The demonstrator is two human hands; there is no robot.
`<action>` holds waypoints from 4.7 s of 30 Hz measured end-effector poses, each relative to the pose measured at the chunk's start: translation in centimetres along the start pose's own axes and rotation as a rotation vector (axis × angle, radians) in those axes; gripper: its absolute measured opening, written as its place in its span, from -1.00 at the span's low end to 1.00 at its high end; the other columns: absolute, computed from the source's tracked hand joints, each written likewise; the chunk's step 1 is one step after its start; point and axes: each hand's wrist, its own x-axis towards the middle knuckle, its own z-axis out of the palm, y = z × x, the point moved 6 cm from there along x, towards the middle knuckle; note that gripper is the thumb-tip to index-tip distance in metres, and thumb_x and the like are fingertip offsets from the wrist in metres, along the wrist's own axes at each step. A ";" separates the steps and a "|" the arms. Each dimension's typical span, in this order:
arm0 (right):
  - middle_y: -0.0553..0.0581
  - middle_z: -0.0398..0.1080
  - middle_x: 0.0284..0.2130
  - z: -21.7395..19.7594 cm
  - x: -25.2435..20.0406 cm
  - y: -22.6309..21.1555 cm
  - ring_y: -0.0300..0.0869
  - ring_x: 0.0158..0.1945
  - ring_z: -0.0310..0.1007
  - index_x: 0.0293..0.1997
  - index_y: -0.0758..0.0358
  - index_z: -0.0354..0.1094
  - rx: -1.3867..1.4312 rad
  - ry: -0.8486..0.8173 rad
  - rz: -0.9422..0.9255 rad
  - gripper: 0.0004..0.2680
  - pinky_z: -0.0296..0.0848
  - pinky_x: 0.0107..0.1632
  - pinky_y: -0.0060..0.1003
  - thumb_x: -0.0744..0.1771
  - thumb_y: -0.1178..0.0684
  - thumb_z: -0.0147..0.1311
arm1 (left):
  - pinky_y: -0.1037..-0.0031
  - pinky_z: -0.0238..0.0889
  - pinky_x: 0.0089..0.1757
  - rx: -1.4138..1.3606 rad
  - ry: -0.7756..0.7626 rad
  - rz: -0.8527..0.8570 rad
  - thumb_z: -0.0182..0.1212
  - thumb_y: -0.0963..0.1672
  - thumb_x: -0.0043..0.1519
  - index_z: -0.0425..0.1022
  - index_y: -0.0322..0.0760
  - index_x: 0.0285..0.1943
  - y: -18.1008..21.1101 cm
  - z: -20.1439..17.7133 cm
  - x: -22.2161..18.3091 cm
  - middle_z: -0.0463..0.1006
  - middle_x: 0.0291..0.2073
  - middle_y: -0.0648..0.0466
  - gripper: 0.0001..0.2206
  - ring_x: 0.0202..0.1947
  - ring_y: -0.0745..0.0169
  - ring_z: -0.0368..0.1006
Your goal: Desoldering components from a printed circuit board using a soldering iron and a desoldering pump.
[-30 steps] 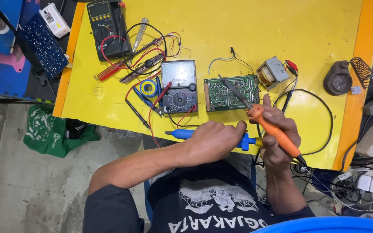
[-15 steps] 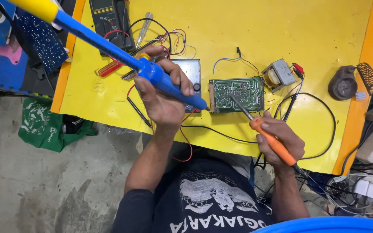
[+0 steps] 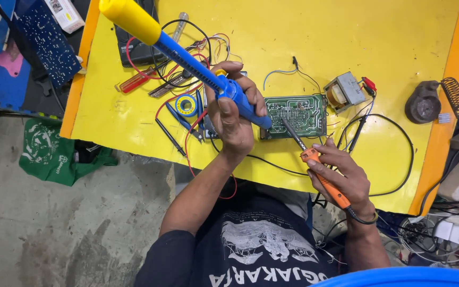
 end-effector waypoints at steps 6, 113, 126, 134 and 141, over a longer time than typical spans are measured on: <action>0.35 0.49 -0.32 0.1 0.4 0.0 0.35 -0.03 0.58 -0.14 0.38 0.59 -0.026 -0.048 -0.015 -0.82 0.46 0.20 0.26 0.22 0.36 0.29 | 0.55 0.44 -0.43 -0.016 0.006 0.000 0.02 0.21 0.34 0.18 -0.25 0.23 -0.3 -0.2 0.0 0.36 -0.50 0.10 -0.42 -0.62 0.37 0.38; 0.56 0.41 -0.20 -20.3 -11.4 9.8 0.27 -0.23 0.52 0.01 0.58 0.33 -0.381 0.869 0.378 -0.89 0.56 -0.13 0.08 0.46 0.25 0.03 | 0.36 0.40 -0.45 1.444 -0.613 0.323 0.30 -0.17 0.38 0.43 -0.34 0.18 -1.7 0.6 -8.1 0.55 -0.45 0.07 -0.76 -0.51 0.19 0.50; 0.39 0.47 -0.37 -20.2 -9.4 11.6 0.05 -0.31 0.49 -0.29 0.50 0.38 -0.373 0.929 0.439 -0.87 0.56 -0.19 -0.13 0.41 0.24 0.09 | 0.18 0.29 -0.33 1.428 -0.117 -0.387 0.35 -0.08 0.28 0.31 -0.18 0.15 -0.9 -7.1 1.2 0.53 -0.43 0.06 -0.64 -0.43 -0.01 0.48; 0.29 0.57 -0.39 -19.9 -9.6 14.7 -0.11 -0.39 0.50 -0.26 0.43 0.54 -0.254 1.032 0.547 -0.86 0.48 -0.24 -0.22 0.33 0.10 0.21 | 0.06 0.28 -0.35 1.528 -0.200 -0.521 0.37 -0.08 0.26 0.29 -0.15 -0.06 -4.3 -7.5 6.2 0.53 -0.45 0.14 -0.72 -0.43 -0.01 0.46; 0.14 0.42 -0.21 -17.1 -8.7 14.5 -0.11 -0.17 0.48 0.01 0.12 0.36 -0.087 0.864 0.684 -0.78 0.69 0.12 -0.02 0.44 -0.17 0.16 | 0.21 0.35 -0.20 1.404 -0.242 -0.524 0.24 -0.14 0.33 0.15 -0.32 0.34 -6.9 -9.7 9.7 0.47 -0.15 0.03 -0.55 -0.20 0.09 0.46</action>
